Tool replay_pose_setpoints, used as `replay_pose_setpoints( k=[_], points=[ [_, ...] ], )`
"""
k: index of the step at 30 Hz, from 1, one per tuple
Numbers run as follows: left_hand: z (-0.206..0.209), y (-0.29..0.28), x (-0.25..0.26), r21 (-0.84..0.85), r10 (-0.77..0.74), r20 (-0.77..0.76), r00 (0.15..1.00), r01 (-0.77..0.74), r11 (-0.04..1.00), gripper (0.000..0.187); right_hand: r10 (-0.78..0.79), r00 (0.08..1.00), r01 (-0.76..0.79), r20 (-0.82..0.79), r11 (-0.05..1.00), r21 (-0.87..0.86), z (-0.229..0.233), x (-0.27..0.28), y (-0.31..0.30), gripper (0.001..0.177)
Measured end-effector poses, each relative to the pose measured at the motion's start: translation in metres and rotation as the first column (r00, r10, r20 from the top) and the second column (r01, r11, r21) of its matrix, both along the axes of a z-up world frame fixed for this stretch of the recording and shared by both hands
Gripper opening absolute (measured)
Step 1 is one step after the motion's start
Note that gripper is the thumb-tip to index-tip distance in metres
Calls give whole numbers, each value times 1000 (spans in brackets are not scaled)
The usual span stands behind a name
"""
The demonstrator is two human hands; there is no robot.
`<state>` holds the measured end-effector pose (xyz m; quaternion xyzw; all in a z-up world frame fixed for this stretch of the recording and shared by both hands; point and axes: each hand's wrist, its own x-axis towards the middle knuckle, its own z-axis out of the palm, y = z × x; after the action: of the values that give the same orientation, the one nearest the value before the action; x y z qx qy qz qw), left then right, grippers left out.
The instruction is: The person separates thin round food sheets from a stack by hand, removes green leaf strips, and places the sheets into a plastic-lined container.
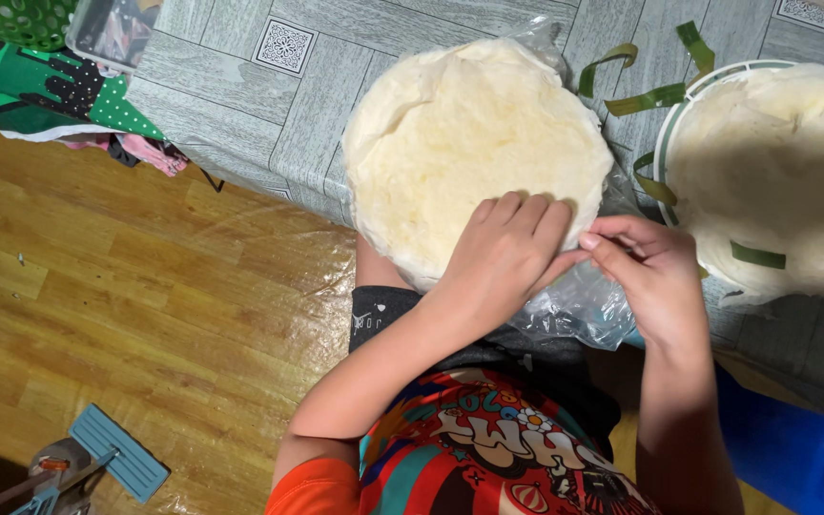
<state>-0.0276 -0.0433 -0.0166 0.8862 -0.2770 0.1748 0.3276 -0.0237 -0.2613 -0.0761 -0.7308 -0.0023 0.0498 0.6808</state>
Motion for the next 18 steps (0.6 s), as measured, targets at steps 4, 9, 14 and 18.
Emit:
replay_pose_setpoints(
  k=[4, 9, 14, 18],
  points=[
    [-10, 0, 6, 63, -31, -22, 999, 32, 998, 26, -37, 999, 38, 16, 998, -55, 2, -1, 3, 11],
    [-14, 24, 21, -192, -64, -53, 997, 52, 980, 20, -69, 998, 69, 9, 997, -44, -8, 1, 2, 8],
    [-9, 47, 26, -245, -6, -296, 955, -70, 967, 17, -79, 995, 81, 58, 996, -37, 10, 10, 5, 13],
    [-8, 32, 19, -368, -158, -192, 969, 79, 927, 20, -5, 998, 15, 60, 987, -159, 42, 17, 27, 32]
  ],
)
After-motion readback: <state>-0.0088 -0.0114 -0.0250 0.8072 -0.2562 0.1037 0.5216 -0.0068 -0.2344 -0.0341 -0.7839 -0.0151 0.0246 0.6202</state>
